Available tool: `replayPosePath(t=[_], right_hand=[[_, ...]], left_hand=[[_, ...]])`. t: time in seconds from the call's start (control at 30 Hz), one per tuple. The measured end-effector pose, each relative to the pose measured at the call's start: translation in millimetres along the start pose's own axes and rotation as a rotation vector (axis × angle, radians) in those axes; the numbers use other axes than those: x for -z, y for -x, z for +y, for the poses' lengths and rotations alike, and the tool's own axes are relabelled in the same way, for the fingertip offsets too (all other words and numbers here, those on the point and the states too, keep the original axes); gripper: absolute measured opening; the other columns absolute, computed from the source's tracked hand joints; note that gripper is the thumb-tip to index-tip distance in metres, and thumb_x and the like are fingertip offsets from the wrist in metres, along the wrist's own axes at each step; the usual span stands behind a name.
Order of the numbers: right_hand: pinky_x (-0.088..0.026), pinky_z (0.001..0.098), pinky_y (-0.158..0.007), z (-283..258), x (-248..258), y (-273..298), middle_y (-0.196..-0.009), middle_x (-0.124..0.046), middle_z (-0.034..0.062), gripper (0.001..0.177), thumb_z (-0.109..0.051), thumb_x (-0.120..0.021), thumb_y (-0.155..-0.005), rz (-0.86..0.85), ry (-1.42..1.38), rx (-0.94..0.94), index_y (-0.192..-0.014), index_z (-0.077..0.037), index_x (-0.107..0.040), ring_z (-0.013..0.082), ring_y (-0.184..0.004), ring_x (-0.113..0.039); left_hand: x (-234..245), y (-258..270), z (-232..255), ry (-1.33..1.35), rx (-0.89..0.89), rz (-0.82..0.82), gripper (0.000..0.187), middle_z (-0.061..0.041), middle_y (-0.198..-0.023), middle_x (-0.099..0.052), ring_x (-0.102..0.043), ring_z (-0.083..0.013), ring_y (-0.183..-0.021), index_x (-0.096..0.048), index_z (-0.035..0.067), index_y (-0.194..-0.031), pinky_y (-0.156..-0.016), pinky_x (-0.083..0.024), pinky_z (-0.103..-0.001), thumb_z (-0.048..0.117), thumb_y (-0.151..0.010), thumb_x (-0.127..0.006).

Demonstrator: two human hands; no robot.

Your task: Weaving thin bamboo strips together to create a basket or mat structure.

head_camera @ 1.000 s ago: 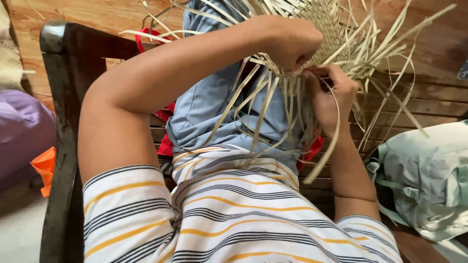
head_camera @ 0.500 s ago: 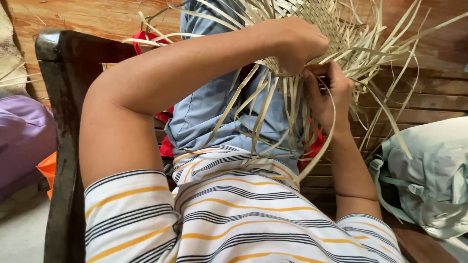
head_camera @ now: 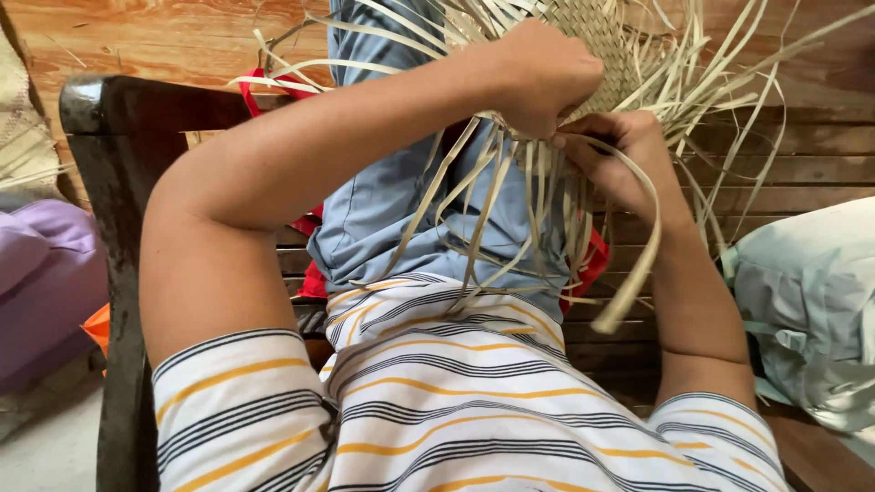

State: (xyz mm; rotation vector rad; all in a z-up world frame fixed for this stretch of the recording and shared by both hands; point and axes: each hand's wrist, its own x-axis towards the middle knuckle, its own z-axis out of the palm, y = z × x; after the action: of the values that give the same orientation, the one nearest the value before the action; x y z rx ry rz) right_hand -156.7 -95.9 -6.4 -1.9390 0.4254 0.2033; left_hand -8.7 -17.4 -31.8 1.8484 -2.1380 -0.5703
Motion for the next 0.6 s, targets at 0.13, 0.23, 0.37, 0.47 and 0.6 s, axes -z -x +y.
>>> replayPosePath(t=[0.13, 0.23, 0.37, 0.47, 0.6], right_hand=[[-0.039, 0.0174, -0.043, -6, 4, 2, -0.062, -0.058, 0.0101, 0.007, 0.002, -0.06, -0.077, -0.033, -0.069, -0.091, -0.083, 0.005, -0.061, 0.012, -0.049, -0.052], [-0.036, 0.0172, -0.042, -11, 5, 3, -0.061, -0.056, 0.0097, 0.008, -0.001, -0.06, -0.078, -0.039, -0.093, -0.113, -0.082, 0.006, -0.06, 0.0112, -0.048, -0.049], [-0.025, 0.017, -0.036, 3, 8, -3, -0.055, -0.052, 0.0041, 0.024, -0.024, -0.061, -0.075, -0.047, -0.159, -0.011, -0.077, 0.0, -0.059, 0.0074, -0.04, -0.039], [-0.025, 0.0139, -0.038, 14, 11, -6, -0.05, -0.044, 0.0001, 0.029, -0.026, -0.055, -0.077, -0.072, -0.249, 0.193, -0.061, -0.002, -0.052, 0.0046, -0.044, -0.037], [-0.032, 0.0154, -0.043, 11, 12, -6, -0.064, -0.053, 0.006, 0.027, -0.015, -0.052, -0.072, -0.07, -0.225, 0.069, -0.087, 0.007, -0.058, 0.0078, -0.052, -0.043]], left_hand=[[-7, -2, 4, -0.102, 0.035, 0.097, 0.012, -0.011, -0.056, -0.058, -0.053, -0.0273, -0.039, -0.058, 0.009, -0.055, -0.034, -0.041, -0.036, 0.017, -0.051, -0.066], [-7, -2, 5, -0.126, 0.063, 0.116, 0.018, -0.01, -0.058, -0.059, -0.054, -0.0256, -0.039, -0.059, 0.01, -0.058, -0.034, -0.041, -0.036, 0.02, -0.048, -0.07], [-19, -5, 38, -0.223, 0.143, 0.274, 0.006, -0.002, -0.053, -0.059, -0.05, -0.0151, -0.037, -0.06, 0.016, -0.056, -0.037, -0.039, -0.031, 0.017, -0.057, -0.066], [-40, -4, 67, -0.551, 0.298, 0.301, 0.018, 0.001, -0.045, -0.056, -0.041, -0.007, -0.038, -0.061, 0.016, -0.055, -0.048, -0.038, -0.024, 0.012, -0.073, -0.064], [-49, 7, 89, -0.668, 0.278, 0.467, 0.011, -0.007, -0.049, -0.051, -0.033, -0.0087, -0.041, -0.057, 0.006, -0.052, -0.04, -0.03, -0.023, 0.002, -0.062, -0.056]])
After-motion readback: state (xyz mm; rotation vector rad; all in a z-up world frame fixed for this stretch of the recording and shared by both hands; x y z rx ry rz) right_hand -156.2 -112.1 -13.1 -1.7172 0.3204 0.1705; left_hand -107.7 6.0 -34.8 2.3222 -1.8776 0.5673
